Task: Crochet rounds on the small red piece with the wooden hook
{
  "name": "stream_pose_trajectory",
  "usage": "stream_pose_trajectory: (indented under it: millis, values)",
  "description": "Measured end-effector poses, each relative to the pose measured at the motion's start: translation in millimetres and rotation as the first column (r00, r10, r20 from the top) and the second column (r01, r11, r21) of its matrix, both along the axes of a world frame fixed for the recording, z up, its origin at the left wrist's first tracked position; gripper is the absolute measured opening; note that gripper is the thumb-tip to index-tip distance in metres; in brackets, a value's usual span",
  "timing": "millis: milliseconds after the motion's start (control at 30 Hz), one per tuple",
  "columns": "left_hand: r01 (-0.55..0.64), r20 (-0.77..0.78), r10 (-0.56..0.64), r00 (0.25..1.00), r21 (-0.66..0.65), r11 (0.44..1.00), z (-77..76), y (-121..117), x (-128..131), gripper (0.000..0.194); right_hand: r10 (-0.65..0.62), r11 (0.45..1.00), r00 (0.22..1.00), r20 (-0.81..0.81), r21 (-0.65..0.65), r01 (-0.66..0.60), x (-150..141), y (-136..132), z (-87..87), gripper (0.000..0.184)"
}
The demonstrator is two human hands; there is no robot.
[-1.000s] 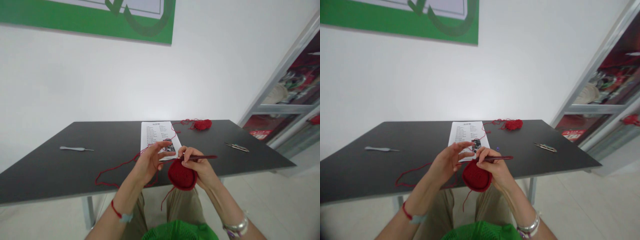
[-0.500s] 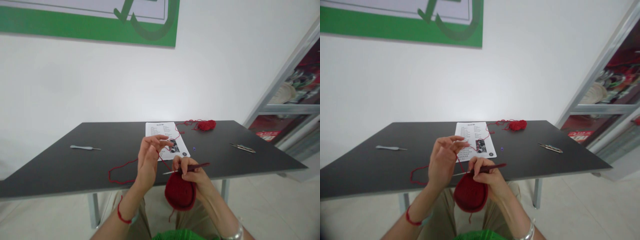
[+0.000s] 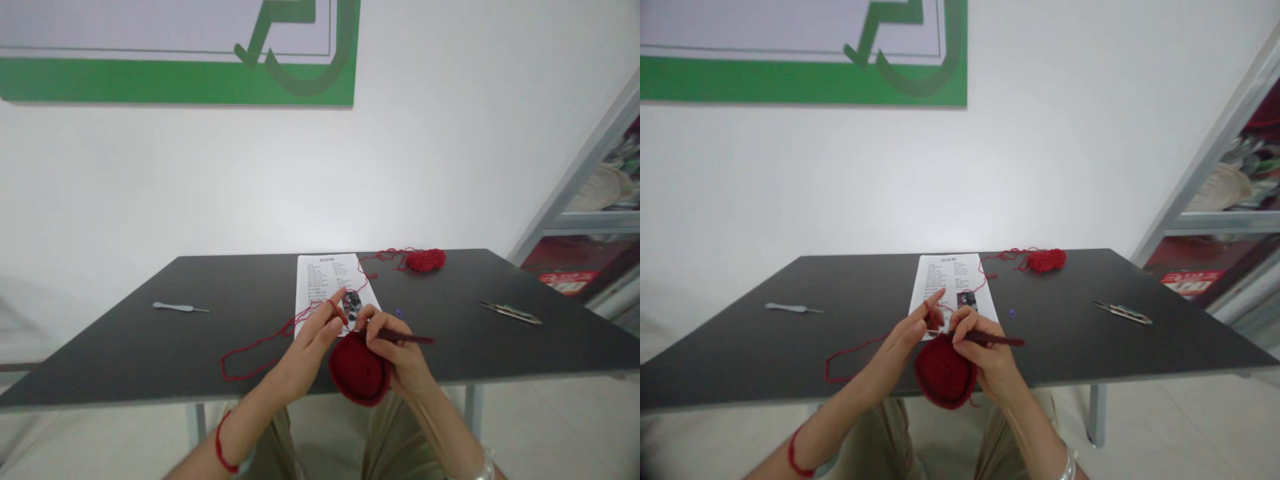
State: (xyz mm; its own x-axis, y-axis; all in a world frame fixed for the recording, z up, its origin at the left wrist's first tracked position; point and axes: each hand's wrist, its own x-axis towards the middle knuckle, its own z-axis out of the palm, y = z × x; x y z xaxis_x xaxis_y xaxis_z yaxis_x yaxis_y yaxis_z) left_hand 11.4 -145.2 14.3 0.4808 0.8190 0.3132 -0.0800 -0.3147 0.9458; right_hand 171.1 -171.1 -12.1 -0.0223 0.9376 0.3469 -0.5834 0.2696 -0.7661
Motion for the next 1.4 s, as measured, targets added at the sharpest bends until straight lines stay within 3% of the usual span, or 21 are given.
stream_pose_trajectory:
  millis: [100, 200, 300, 433, 633, 733, 900, 1000, 1100, 1233, 1400]
  values:
    - [0.199, 0.198, -0.144, 0.970, -0.296, 0.934, 5.9, 5, 3, 0.061, -0.010, 1.000, 1.000, -0.013, 0.022, 0.010, -1, 9, 2.5, 0.014]
    - [0.203, 0.269, -0.103, 0.958, -0.378, 0.903, 13.3, 22, 7, 0.058, -0.061, 0.996, 0.998, 0.013, 0.063, 0.060, 0, 26, 7.7, 0.012]
    - [0.074, 0.249, 0.026, 0.968, -0.385, 0.920, 19.3, 49, 10, 0.046, -0.116, 0.987, 0.990, 0.076, 0.117, 0.106, 3, 52, 13.0, 0.008]
    - [-0.037, 0.207, 0.116, 0.972, -0.350, 0.936, 23.2, 85, 9, 0.047, -0.162, 0.975, 0.972, 0.172, 0.179, 0.131, 7, 93, 13.7, 0.006]
    - [-0.040, 0.243, 0.129, 0.962, -0.339, 0.940, 28.1, 117, 12, 0.050, -0.257, 0.942, 0.893, 0.370, 0.301, 0.146, 12, 128, 21.7, 0.003]
    - [-0.080, 0.236, 0.152, 0.960, -0.291, 0.953, 36.8, 124, 19, 0.049, -0.330, 0.918, 0.862, 0.385, 0.345, 0.198, 14, 136, 31.1, 0.003]
    - [-0.141, 0.187, 0.180, 0.966, -0.207, 0.968, 46.6, 125, 24, 0.050, -0.326, 0.921, 0.883, 0.338, 0.324, 0.215, 18, 138, 35.4, 0.009]
    - [-0.163, 0.174, 0.202, 0.964, -0.217, 0.963, 38.1, 123, 24, 0.047, -0.314, 0.936, 0.861, 0.399, 0.282, 0.211, 14, 131, 32.5, 0.003]
    - [-0.181, 0.186, 0.239, 0.953, -0.285, 0.941, 24.9, 125, 21, 0.045, -0.299, 0.953, 0.859, 0.415, 0.181, 0.244, 8, 126, 28.2, 0.011]
    - [-0.119, 0.254, 0.222, 0.941, -0.368, 0.922, 15.4, 129, 18, 0.044, -0.206, 0.978, 0.896, 0.393, 0.071, 0.194, 5, 128, 20.3, 0.016]
    - [-0.032, 0.306, 0.183, 0.934, -0.440, 0.898, 13.4, 128, 15, 0.047, -0.087, 0.996, 0.978, 0.188, 0.016, 0.085, 7, 137, 12.7, 0.018]
